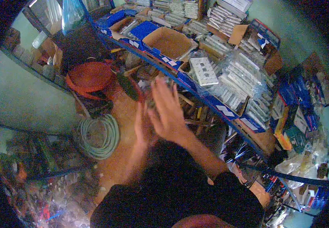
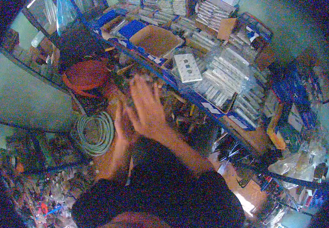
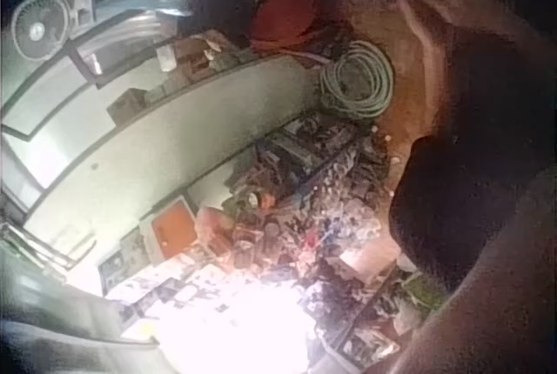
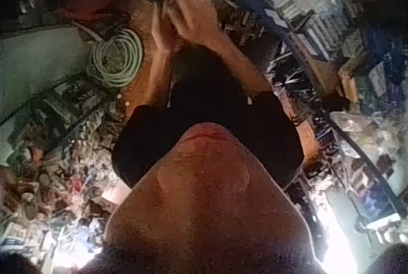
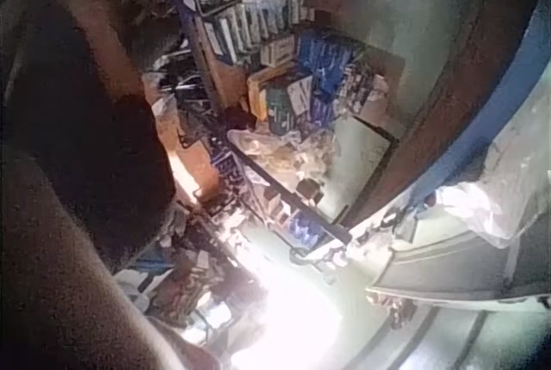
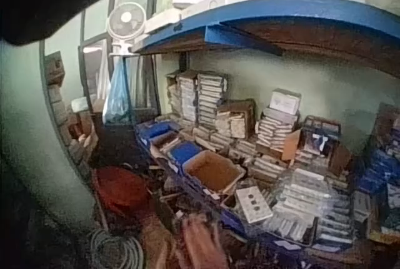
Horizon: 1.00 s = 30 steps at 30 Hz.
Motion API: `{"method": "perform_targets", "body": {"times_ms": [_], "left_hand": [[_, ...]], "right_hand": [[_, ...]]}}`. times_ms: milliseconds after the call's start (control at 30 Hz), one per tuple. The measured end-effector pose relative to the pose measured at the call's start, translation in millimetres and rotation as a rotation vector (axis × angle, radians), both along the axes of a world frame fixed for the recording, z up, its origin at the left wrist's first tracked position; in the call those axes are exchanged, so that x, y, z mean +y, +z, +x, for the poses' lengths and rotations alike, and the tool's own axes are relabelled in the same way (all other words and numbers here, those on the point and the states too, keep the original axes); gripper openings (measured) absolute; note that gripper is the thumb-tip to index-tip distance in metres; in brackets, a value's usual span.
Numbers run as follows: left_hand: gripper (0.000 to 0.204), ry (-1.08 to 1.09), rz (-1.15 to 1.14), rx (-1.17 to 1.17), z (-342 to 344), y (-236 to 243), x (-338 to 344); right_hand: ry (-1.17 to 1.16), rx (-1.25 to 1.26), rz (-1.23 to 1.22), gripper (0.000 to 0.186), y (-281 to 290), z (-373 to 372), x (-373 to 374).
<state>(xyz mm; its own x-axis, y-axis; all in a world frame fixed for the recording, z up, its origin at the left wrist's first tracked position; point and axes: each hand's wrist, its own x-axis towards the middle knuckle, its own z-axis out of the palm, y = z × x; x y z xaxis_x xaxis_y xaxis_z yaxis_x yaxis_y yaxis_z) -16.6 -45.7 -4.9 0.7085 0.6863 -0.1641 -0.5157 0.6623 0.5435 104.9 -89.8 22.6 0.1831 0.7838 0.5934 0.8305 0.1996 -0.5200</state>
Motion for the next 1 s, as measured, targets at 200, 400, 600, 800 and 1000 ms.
{"method": "perform_targets", "body": {"times_ms": [200, 400, 600, 800, 1000], "left_hand": [[0.060, 0.054, 0.111, -0.020, 9, 6, -20], [0.085, -0.072, 0.426, 0.050, 21, 4, -36], [0.072, 0.191, 1.312, 0.495, 26, 49, -1], [0.028, -0.268, 1.578, 0.608, 32, 45, 1], [0.030, -0.076, 1.659, 0.644, 24, 27, -15]], "right_hand": [[0.026, -0.156, -0.083, 0.068, 13, 12, -5], [0.112, 0.521, 0.005, 0.060, 10, 45, 8], [-0.012, 0.582, -0.183, 0.056, -77, -17, -23], [0.351, 2.106, 0.296, 0.052, -84, -64, -52], [0.325, 2.037, 0.319, 0.037, -83, -40, -79]]}}
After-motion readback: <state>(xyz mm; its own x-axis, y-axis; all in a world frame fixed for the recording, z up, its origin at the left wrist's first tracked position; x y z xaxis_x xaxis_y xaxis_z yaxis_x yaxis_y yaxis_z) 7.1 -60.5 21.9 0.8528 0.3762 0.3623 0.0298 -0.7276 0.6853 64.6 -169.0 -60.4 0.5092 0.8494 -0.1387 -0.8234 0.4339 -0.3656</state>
